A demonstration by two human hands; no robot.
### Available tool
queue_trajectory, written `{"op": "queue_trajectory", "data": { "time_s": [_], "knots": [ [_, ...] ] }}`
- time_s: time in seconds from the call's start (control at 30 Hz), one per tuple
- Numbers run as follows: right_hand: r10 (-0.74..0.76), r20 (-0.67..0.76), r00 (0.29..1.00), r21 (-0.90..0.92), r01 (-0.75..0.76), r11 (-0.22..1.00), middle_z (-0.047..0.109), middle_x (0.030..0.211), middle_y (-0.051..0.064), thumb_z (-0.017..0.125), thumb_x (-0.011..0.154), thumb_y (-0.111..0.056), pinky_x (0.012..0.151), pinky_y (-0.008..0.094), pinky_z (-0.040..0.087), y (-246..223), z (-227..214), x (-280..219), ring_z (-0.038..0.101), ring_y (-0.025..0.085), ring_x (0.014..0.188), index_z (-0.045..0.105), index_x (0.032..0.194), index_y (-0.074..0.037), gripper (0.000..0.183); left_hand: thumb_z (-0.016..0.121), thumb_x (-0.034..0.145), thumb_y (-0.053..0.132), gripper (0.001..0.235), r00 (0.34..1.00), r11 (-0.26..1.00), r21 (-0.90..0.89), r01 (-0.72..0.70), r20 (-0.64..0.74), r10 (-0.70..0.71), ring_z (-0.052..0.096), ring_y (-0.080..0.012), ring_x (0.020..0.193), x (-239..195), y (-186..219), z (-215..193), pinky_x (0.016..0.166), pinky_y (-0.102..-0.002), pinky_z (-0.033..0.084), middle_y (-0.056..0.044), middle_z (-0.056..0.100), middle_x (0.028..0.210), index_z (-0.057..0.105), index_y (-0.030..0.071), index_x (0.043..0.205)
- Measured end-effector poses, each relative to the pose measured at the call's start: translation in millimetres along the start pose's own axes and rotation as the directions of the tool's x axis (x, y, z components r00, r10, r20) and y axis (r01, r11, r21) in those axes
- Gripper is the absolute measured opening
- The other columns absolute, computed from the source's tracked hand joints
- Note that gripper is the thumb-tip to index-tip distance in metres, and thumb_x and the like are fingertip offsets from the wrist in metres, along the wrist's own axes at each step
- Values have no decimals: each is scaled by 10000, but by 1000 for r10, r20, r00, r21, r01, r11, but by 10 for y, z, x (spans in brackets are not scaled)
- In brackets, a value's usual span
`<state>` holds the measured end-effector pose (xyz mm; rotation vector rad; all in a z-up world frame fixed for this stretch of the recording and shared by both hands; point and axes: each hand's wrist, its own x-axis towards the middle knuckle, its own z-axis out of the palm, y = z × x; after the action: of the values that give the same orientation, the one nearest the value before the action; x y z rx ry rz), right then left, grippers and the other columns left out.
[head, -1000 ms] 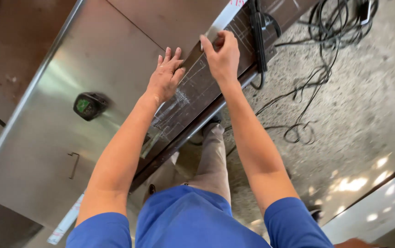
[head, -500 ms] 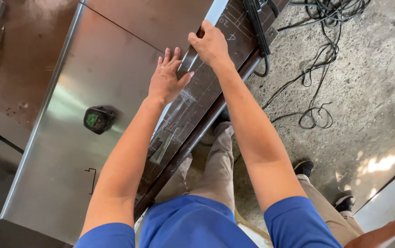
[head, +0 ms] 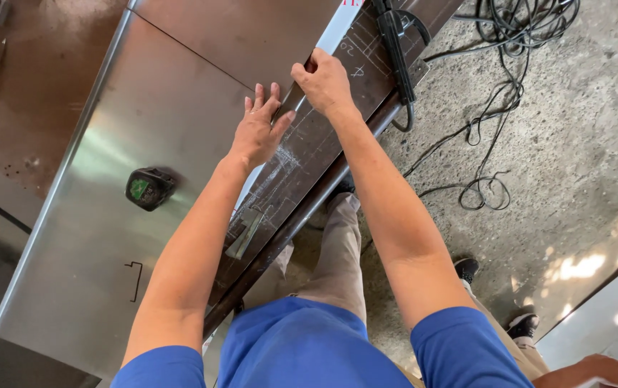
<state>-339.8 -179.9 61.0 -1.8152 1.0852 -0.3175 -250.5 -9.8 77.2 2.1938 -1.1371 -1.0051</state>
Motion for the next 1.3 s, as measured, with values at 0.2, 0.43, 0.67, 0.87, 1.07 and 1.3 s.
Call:
{"op": "queue_trajectory", "data": {
  "time_s": [0.2, 0.43, 0.67, 0.87, 1.07, 1.3],
  "knots": [
    [-35, 55, 998, 19, 34, 999, 707, 780, 119, 754, 925, -432, 699, 376, 562, 18, -182, -233, 675, 228, 707, 656, 880, 21, 466, 462, 1078, 406, 540, 997, 998, -18, -52, -64, 51, 183, -333, 1569, -1, -15, 42, 1292, -425, 124, -181, 360, 1629, 473, 79, 1508],
    [386, 217, 897, 387, -442, 809, 708, 1019, 200, 515, 1005, -154, 717, 447, 556, -108, 265, -1430, 679, 300, 754, 362, 1609, -153, 624, 451, 1079, 400, 480, 997, 996, 68, -56, -44, 59, 212, -339, 1579, 18, -119, 90, 1306, -429, 143, -111, 383, 1664, 567, 79, 1416],
    [-53, -33, 998, 203, 59, 977, 611, 1381, 297, 510, 1012, -91, 1000, 428, 508, 61, 705, -1630, 619, 430, 1248, 183, 1628, -55, 698, 458, 1056, 403, 563, 992, 993, -7, -116, -57, 115, 179, -361, 1556, 59, -109, 54, 1273, -446, 116, -140, 368, 1637, 504, 18, 1463],
    [109, 90, 990, 230, -127, 965, 671, 1304, 257, 486, 998, -105, 967, 422, 536, -97, 579, -1512, 685, 399, 1163, 98, 1645, -77, 755, 459, 1058, 417, 607, 995, 996, 2, -84, -55, 84, 187, -348, 1560, 35, -126, 83, 1279, -449, 117, -153, 408, 1611, 449, 14, 1511],
    [-17, -22, 1000, 101, 19, 995, 676, 1250, 226, 534, 1035, -134, 947, 414, 551, 218, 645, -1499, 687, 365, 1129, 346, 1560, -58, 563, 443, 1069, 426, 631, 995, 997, -16, -81, -60, 80, 187, -333, 1569, 89, -174, 112, 1289, -443, 110, -132, 431, 1590, 406, 16, 1546],
    [-691, -27, 722, -448, 609, 654, 662, 1231, 154, 756, 962, -303, 1113, 460, 376, -468, -241, -390, 573, 354, 1242, 656, 1303, -39, 443, 484, 1073, 409, 407, 995, 997, -18, -80, -67, 78, 180, -328, 1579, 52, -150, 110, 1295, -455, 120, -95, 358, 1663, 656, 49, 1156]
  ]
}}
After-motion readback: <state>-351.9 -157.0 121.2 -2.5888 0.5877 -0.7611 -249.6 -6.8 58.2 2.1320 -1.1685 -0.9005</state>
